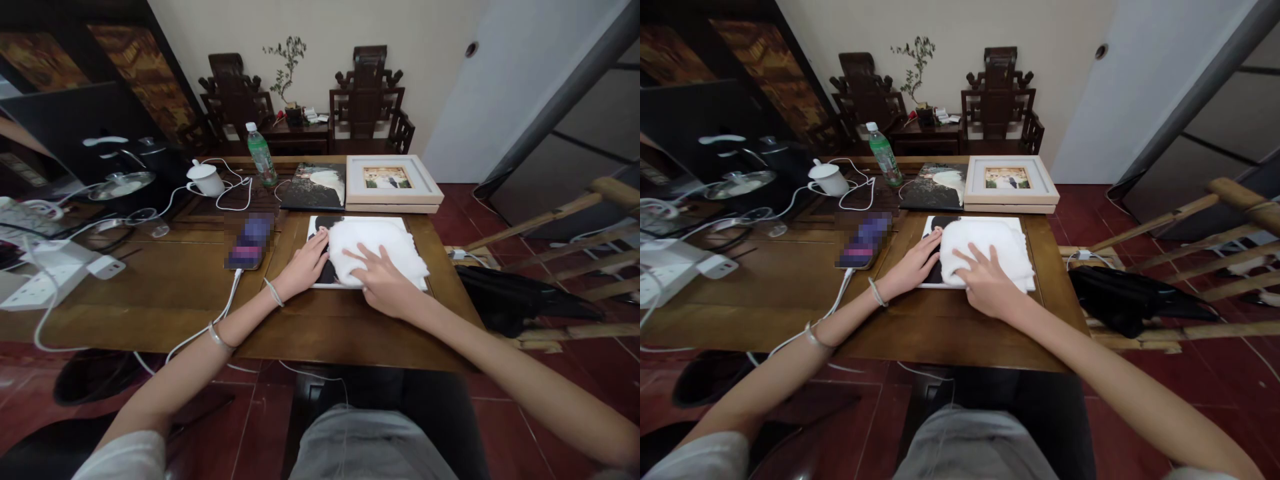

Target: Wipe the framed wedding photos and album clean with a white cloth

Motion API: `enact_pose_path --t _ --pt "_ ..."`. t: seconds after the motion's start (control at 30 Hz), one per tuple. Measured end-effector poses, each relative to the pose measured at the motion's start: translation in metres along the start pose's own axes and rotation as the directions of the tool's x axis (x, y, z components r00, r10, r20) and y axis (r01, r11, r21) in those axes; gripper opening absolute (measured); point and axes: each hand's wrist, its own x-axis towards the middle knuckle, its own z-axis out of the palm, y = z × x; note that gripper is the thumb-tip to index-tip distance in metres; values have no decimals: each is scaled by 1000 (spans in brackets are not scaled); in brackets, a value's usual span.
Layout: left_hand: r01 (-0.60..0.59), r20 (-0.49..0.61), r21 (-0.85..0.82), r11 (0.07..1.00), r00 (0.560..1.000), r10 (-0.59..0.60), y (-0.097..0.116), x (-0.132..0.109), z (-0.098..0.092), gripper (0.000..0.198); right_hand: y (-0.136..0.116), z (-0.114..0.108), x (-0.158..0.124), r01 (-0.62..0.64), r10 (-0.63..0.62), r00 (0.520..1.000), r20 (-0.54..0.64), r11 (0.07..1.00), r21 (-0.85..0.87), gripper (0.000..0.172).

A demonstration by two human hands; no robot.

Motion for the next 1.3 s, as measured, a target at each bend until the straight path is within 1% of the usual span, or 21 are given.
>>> enact_pose_path --t 0.07,0.13,0.2,0.27,0.37,0.5,0.57,0.63,0.7,0.8,0.87,0.93,1.03,1.13,1.2,1.3 --pt "2 -1 0 1000 1000 -2 1 0 -1 49 -8 -7 -26 41 -43 999 29 998 54 48" --pt "-4 -7 -6 1000 1000 4 3 -1 -2 49 -10 -15 -48 46 -52 997 57 993 111 47" --pt "-7 -11 -12 1000 1000 7 5 -1 -2 48 -4 -22 -63 14 -24 997 67 989 144 45" --pt "5 -7 -9 1000 1000 -5 7 -1 -3 48 9 -26 -69 -16 10 999 42 989 147 42" --pt "14 3 -3 1000 1000 -14 9 -1 -5 48 40 -28 -62 -42 44 999 -12 992 115 39" --pt "4 17 3 1000 1000 -4 10 0 -7 49 81 -29 -34 -93 96 995 -37 993 67 33" --pt "8 22 8 1000 1000 -8 10 0 -7 49 96 -28 -18 -128 134 989 -68 989 77 34" --pt "5 14 7 1000 1000 -5 10 0 -7 49 102 -26 -2 -159 169 981 -94 981 109 38" --pt "-5 2 2 1000 1000 5 9 0 -6 48 98 -20 12 -182 197 974 -111 975 129 43" --pt "-17 -10 -2 1000 1000 17 6 0 -4 48 76 -10 28 -191 204 970 -131 976 100 49" --pt "-22 -16 -5 1000 1000 22 4 0 -3 48 56 -3 33 -161 170 977 -132 984 73 50" --pt "-23 -23 -13 1000 999 23 2 0 -2 49 36 1 30 -104 110 989 -99 992 70 50" --pt "-26 -31 -26 999 999 25 0 1 -1 50 10 3 11 -13 18 999 -47 995 100 49" --pt "-10 -19 -21 1000 1000 10 2 0 -2 50 -6 -1 -21 62 -57 998 -33 986 154 48" --pt "6 -4 -8 1000 1000 -6 4 0 -3 49 -9 -7 -43 76 -76 997 -12 979 187 47" --pt "8 1 7 1000 1000 -8 7 0 -4 48 -3 -16 -64 32 -38 999 28 979 200 44"
